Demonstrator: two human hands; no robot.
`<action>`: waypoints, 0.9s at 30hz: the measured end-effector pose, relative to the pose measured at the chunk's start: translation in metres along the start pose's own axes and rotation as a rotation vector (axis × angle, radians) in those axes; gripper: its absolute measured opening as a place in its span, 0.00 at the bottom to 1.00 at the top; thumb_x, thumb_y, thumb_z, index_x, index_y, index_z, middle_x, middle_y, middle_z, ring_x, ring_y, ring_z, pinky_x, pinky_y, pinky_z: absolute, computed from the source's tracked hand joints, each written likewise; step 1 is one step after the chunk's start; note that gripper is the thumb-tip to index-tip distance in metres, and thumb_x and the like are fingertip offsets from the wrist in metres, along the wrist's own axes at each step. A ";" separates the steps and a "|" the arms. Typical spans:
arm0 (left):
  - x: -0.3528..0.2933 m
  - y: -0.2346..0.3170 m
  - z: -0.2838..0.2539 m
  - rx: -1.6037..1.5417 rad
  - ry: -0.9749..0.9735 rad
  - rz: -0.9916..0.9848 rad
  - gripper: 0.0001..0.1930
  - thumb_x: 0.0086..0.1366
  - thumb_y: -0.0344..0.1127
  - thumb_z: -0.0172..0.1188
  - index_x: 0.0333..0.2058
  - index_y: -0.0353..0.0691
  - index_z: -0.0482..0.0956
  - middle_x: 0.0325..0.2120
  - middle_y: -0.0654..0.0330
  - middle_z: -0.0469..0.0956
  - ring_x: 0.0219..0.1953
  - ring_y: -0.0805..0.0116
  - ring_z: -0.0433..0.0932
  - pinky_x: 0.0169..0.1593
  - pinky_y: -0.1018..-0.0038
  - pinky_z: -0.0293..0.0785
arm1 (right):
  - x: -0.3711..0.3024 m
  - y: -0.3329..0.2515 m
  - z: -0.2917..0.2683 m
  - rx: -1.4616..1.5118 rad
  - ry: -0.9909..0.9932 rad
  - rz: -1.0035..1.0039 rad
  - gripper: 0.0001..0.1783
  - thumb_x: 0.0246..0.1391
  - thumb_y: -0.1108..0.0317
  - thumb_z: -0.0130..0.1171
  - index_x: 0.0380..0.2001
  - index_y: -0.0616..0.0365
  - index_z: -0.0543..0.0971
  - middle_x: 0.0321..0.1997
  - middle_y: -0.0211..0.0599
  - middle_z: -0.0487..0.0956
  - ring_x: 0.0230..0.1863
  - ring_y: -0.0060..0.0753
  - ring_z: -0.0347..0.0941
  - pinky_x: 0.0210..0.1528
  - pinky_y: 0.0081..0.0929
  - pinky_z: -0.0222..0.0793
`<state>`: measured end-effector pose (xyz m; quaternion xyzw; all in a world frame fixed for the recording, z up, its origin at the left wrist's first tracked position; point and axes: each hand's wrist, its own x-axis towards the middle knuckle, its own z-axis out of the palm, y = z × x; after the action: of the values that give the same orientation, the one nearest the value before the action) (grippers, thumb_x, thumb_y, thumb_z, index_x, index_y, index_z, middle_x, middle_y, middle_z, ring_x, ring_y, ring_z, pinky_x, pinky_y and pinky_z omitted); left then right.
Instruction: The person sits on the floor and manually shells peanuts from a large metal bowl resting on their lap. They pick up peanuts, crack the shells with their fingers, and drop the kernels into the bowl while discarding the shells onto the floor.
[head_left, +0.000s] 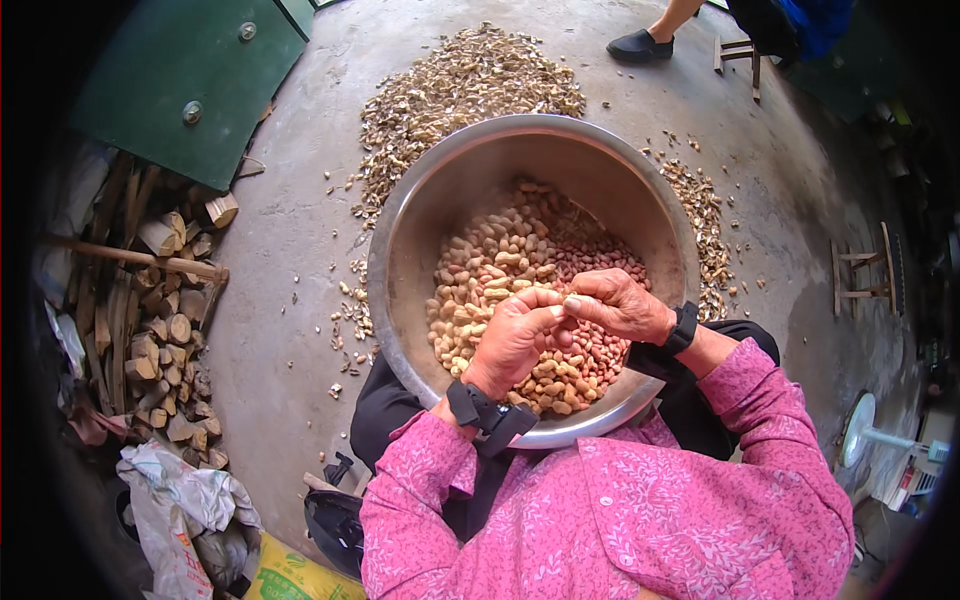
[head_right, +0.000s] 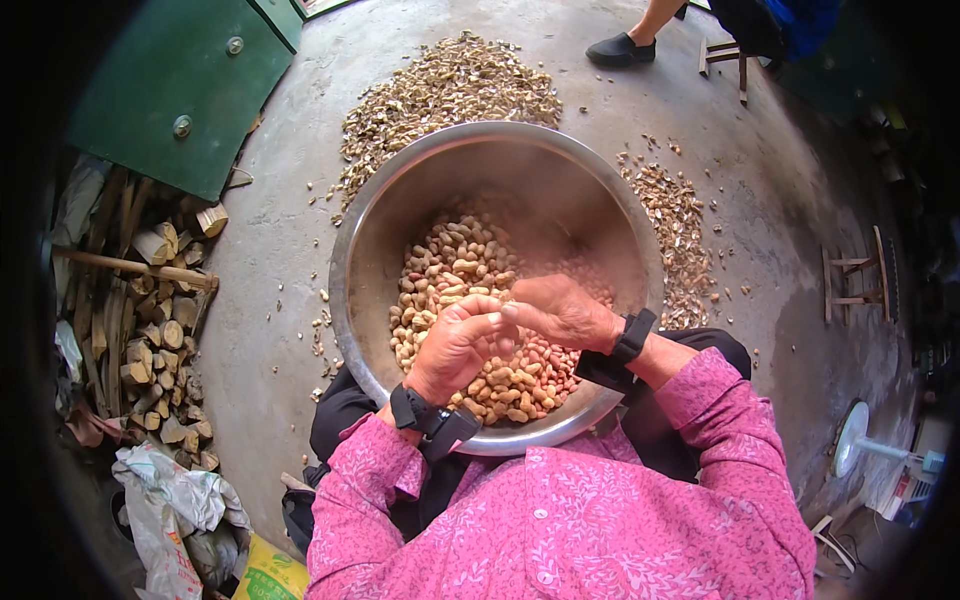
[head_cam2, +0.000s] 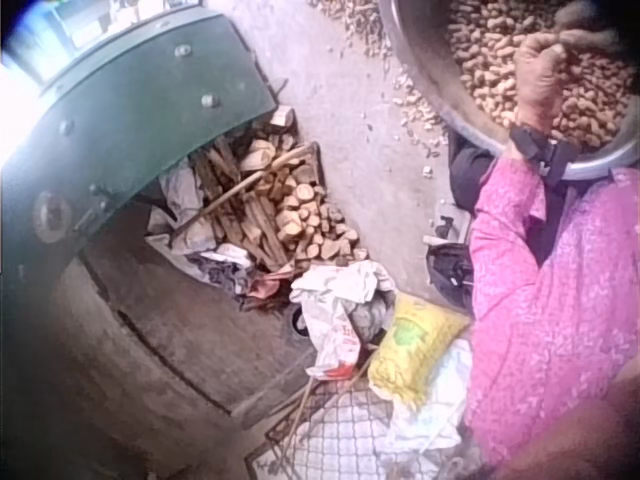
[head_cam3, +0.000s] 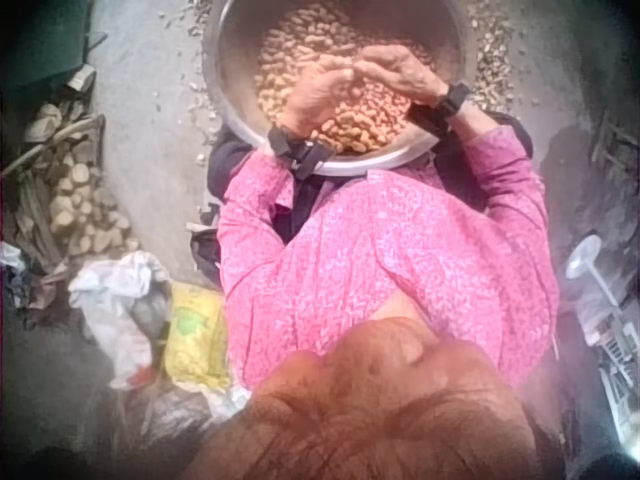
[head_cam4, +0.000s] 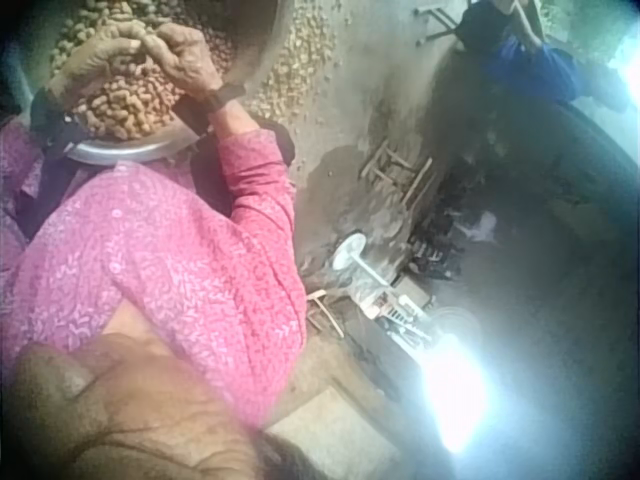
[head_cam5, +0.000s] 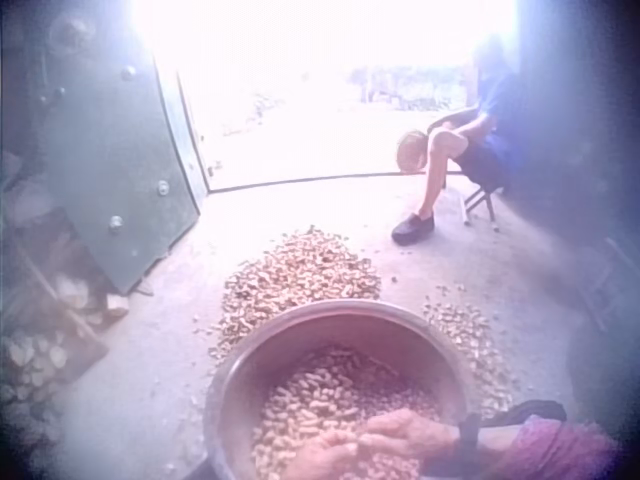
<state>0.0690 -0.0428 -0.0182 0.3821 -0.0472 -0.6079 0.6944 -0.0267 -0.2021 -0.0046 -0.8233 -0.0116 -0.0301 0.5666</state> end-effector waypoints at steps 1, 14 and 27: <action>0.000 -0.001 0.001 -0.026 -0.003 0.003 0.04 0.57 0.27 0.52 0.32 0.36 0.73 0.26 0.59 0.75 0.25 0.73 0.74 0.32 0.76 0.73 | -0.001 0.001 0.000 0.011 0.020 0.003 0.12 0.54 0.65 0.49 0.23 0.62 0.72 0.18 0.39 0.68 0.20 0.28 0.63 0.23 0.28 0.58; 0.006 -0.007 -0.005 -0.130 0.080 0.091 0.04 0.60 0.28 0.49 0.34 0.38 0.69 0.30 0.60 0.75 0.29 0.73 0.75 0.34 0.75 0.74 | 0.000 0.001 0.005 -0.243 0.162 -0.169 0.11 0.47 0.67 0.54 0.18 0.60 0.67 0.17 0.40 0.64 0.19 0.42 0.61 0.22 0.34 0.56; 0.010 -0.008 -0.004 0.231 0.232 0.129 0.06 0.57 0.27 0.54 0.33 0.37 0.70 0.28 0.61 0.74 0.30 0.75 0.74 0.33 0.81 0.73 | -0.009 0.009 -0.006 -0.421 0.067 -0.158 0.12 0.41 0.66 0.58 0.17 0.59 0.67 0.17 0.42 0.66 0.21 0.46 0.64 0.22 0.38 0.59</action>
<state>0.0673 -0.0492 -0.0296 0.5232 -0.0605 -0.5044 0.6843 -0.0349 -0.2108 -0.0117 -0.9185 -0.0507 -0.1036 0.3781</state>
